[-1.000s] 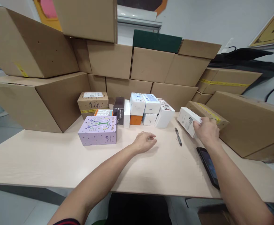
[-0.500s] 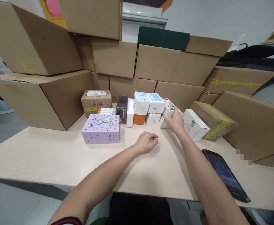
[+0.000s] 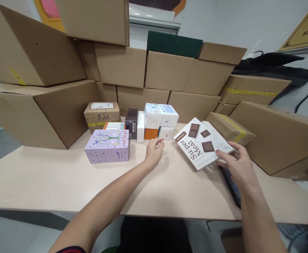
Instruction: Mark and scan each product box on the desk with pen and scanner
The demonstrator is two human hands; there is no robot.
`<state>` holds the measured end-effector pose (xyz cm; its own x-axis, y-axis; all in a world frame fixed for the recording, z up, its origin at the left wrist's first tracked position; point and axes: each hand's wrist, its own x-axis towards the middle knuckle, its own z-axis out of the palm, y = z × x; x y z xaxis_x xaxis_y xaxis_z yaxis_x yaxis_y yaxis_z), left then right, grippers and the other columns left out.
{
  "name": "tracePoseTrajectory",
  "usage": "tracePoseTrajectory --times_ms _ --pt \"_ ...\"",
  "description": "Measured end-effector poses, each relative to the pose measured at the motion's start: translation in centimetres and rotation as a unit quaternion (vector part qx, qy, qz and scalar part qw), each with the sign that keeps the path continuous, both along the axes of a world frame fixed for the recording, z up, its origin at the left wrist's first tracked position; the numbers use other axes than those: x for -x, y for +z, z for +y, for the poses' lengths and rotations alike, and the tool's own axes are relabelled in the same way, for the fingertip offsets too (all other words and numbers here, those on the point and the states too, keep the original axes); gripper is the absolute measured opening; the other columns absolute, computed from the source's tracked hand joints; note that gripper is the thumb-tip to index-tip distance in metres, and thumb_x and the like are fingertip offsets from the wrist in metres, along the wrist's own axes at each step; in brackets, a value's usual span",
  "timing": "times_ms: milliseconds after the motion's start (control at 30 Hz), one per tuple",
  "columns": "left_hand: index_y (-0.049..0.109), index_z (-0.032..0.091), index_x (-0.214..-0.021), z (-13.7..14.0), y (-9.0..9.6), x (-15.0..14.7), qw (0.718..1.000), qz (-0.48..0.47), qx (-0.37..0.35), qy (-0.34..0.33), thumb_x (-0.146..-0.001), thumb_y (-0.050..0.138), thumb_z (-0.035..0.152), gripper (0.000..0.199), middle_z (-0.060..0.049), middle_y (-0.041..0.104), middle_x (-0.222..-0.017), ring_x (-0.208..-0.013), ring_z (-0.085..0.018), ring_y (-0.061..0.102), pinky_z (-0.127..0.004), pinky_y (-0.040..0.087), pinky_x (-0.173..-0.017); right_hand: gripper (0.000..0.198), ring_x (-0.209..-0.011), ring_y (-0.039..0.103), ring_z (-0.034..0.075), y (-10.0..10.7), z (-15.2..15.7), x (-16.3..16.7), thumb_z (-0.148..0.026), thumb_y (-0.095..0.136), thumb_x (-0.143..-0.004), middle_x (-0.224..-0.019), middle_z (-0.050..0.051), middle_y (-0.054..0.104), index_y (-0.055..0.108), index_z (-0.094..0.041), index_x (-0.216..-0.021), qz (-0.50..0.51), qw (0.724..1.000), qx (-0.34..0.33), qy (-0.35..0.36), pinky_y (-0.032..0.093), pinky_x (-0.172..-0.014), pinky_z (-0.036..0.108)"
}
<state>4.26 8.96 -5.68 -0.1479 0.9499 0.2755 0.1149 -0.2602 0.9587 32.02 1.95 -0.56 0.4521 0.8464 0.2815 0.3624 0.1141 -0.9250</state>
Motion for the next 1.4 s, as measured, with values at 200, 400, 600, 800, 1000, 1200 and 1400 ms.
tracePoseTrajectory --times_ms 200,400,600,800,1000,1200,1400 --pt "0.073 0.016 -0.093 1.1 1.2 0.7 0.995 -0.093 0.039 -0.027 -0.091 0.054 0.042 0.032 -0.009 0.074 -0.1 -0.097 -0.022 0.067 -0.033 0.05 -0.089 0.062 -0.099 0.065 0.025 1.4 0.5 2.2 -0.038 0.08 -0.068 -0.115 0.005 0.067 0.058 -0.031 -0.125 0.097 0.974 0.083 0.188 0.057 -0.068 0.032" --pt "0.074 0.014 -0.09 1.0 1.7 2.4 0.984 -0.127 0.114 -0.046 -0.086 0.051 0.07 0.061 -0.011 0.076 -0.084 -0.084 -0.027 0.069 -0.04 0.054 -0.081 0.056 -0.096 0.064 0.021 1.0 5.0 5.3 -0.031 0.069 -0.074 -0.111 0.003 0.069 0.059 -0.028 -0.129 0.108 0.951 0.089 0.276 0.05 -0.064 0.027" --pt "0.07 0.019 -0.118 -1.2 1.5 4.2 0.993 -0.091 0.003 -0.072 -0.091 0.05 0.063 0.055 -0.008 0.068 -0.131 -0.131 -0.027 0.055 -0.04 0.037 -0.114 0.063 -0.12 0.06 0.026 -0.8 4.7 5.6 -0.034 0.075 -0.076 -0.131 0.004 0.064 0.053 -0.03 -0.135 0.196 0.932 0.027 0.304 0.054 -0.089 0.036" --pt "0.062 0.019 -0.134 -2.0 0.8 4.9 0.991 -0.04 -0.05 -0.121 -0.095 0.044 0.061 0.06 -0.007 0.057 -0.145 -0.14 -0.027 0.047 -0.041 0.029 -0.121 0.058 -0.118 0.062 0.026 -1.6 3.8 5.3 -0.044 0.071 -0.085 -0.133 0.005 0.064 0.051 -0.03 -0.138 0.185 0.92 0.033 0.344 0.054 -0.096 0.04" --pt "0.066 0.021 -0.13 -1.4 0.3 5.7 0.995 -0.003 -0.011 -0.102 -0.095 0.045 0.06 0.056 -0.006 0.06 -0.143 -0.137 -0.028 0.05 -0.041 0.032 -0.119 0.051 -0.114 0.065 0.023 -1.9 3.8 5.7 -0.05 0.06 -0.093 -0.135 0.002 0.064 0.05 -0.034 -0.14 0.181 0.921 0.084 0.335 0.057 -0.092 0.039" --pt "0.065 0.02 -0.13 -0.7 -0.4 5.9 0.988 -0.09 0.082 -0.091 -0.084 0.065 0.057 0.059 -0.01 0.071 -0.124 -0.107 -0.028 0.068 -0.04 0.054 -0.092 0.047 -0.115 0.065 0.023 -2.4 4.2 6.0 -0.043 0.061 -0.093 -0.132 0.004 0.066 0.053 -0.031 -0.137 0.204 0.908 0.127 0.342 0.058 -0.088 0.035" --pt "0.063 0.025 -0.133 -1.3 0.6 5.8 0.985 -0.091 0.104 -0.1 -0.083 0.068 0.049 0.056 -0.009 0.071 -0.115 -0.077 -0.016 0.067 -0.025 0.051 -0.06 0.049 -0.117 0.065 0.024 -1.9 3.7 6.3 -0.051 0.057 -0.093 -0.134 0.005 0.066 0.054 -0.032 -0.138 0.175 0.927 0.148 0.295 0.059 -0.08 0.033"
